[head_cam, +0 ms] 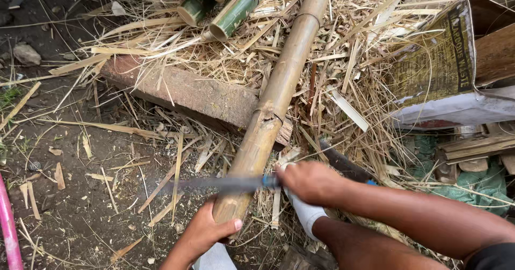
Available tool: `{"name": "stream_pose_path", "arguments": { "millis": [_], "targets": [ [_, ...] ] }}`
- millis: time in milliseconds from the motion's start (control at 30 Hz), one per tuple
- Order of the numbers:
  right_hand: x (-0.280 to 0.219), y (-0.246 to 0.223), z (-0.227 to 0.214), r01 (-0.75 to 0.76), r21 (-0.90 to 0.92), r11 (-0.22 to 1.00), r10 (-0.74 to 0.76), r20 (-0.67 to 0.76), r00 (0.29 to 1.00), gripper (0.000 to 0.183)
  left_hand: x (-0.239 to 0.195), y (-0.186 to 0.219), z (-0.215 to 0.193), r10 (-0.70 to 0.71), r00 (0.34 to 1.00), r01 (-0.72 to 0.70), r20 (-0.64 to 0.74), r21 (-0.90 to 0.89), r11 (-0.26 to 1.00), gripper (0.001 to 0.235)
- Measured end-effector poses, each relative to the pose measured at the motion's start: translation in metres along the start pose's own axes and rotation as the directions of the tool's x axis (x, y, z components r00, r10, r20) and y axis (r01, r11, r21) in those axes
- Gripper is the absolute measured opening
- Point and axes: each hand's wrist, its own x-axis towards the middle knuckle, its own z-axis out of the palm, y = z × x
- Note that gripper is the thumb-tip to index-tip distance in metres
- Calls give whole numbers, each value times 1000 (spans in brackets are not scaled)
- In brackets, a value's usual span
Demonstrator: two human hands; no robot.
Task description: The person uses a machete to cut a long bamboo pole that is resting on a wooden block. They repeatedly strike the bamboo to split it into sections.
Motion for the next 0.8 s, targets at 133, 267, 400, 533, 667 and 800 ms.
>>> {"name": "stream_pose_path", "arguments": {
  "millis": [133,267,400,533,667,800],
  "targets": [
    [27,53,6,-480,-38,877,442,456,772,16,5,-9,-2,226,974,-224,-32,61,973,82],
    [16,34,0,-417,-17,909,387,407,828,24,3,1,-2,48,999,-50,-25,-61,997,84],
    [21,22,-1,-262,124,957,199,378,904,20,1,4,0,48,999,-45,18,-105,993,82],
    [32,55,-27,-599,-113,793,568,495,658,41,-4,12,5,52,999,-53,-11,-113,992,82],
    [28,28,-3,-478,142,867,356,496,792,23,-1,16,2,54,999,-55,-8,-113,992,79],
    [12,71,12,-370,-24,929,361,287,887,24,7,4,-2,124,992,-123,-3,-117,985,78]
  ]
}}
